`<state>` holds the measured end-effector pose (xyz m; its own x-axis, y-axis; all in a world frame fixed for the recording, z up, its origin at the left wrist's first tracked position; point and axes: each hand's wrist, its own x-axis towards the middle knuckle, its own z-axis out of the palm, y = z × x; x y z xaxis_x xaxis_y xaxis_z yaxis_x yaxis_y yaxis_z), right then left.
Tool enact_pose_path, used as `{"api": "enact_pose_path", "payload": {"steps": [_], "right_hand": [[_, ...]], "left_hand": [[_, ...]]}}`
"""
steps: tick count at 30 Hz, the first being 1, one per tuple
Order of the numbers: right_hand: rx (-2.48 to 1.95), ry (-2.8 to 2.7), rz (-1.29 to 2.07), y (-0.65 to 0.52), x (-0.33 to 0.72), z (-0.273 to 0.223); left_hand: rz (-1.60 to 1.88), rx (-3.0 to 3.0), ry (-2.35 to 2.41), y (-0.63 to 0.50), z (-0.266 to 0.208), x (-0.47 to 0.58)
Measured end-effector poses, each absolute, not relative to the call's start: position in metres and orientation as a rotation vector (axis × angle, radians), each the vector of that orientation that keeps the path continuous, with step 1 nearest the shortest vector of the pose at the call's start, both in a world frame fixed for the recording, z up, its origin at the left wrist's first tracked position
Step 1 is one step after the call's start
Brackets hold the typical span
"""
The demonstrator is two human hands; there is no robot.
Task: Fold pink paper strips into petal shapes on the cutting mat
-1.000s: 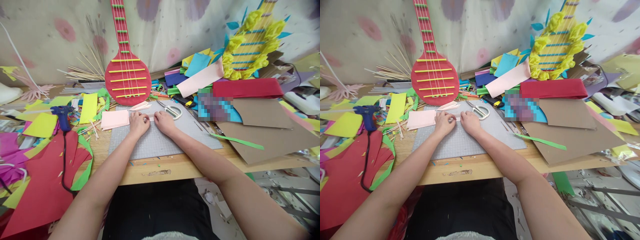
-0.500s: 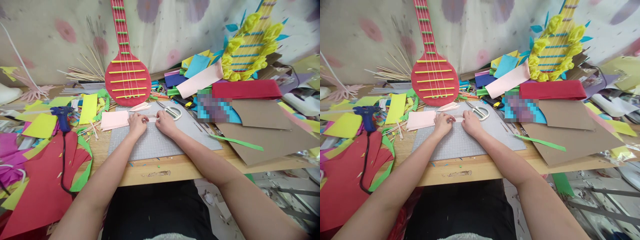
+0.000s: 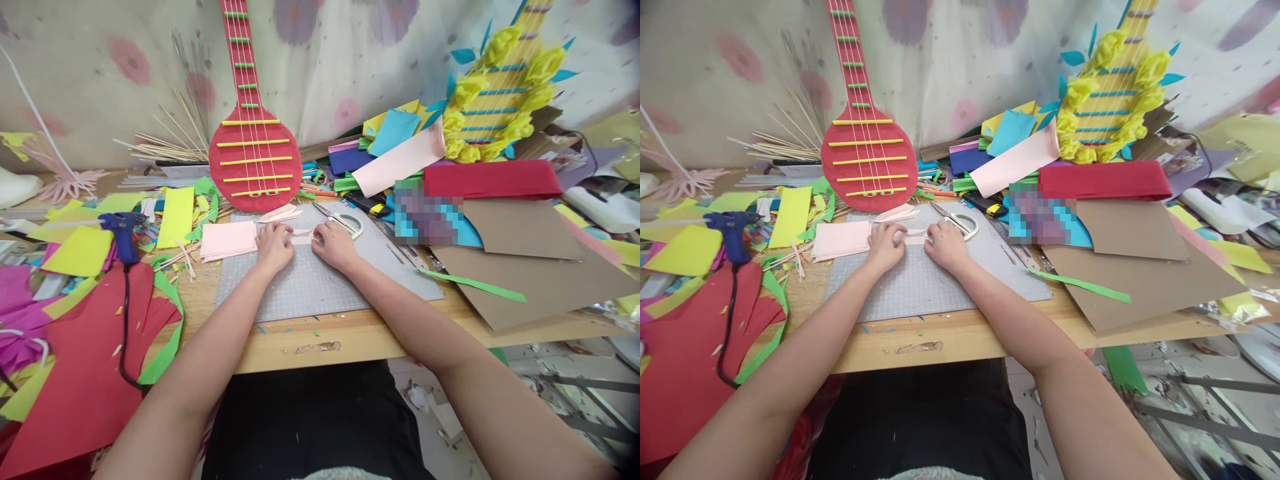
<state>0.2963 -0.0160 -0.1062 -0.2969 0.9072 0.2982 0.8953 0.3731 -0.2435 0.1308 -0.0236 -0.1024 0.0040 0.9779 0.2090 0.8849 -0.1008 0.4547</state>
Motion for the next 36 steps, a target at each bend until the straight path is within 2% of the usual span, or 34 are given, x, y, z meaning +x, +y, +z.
{"api": "enact_pose_path", "payload": {"steps": [13, 27, 36], "right_hand": [[-1.368, -2.299, 0.095, -0.008, 0.299, -0.107], [-1.385, -2.276, 0.183, -0.004, 0.298, -0.107], [-1.352, -2.181, 0.334, -0.003, 0.299, -0.104]], "left_hand": [[0.566, 2.233, 1.853, -0.004, -0.088, 0.124], [0.487, 1.932, 1.857, 0.015, -0.081, 0.128], [0.803, 2.092, 1.637, -0.002, -0.091, 0.122]]}}
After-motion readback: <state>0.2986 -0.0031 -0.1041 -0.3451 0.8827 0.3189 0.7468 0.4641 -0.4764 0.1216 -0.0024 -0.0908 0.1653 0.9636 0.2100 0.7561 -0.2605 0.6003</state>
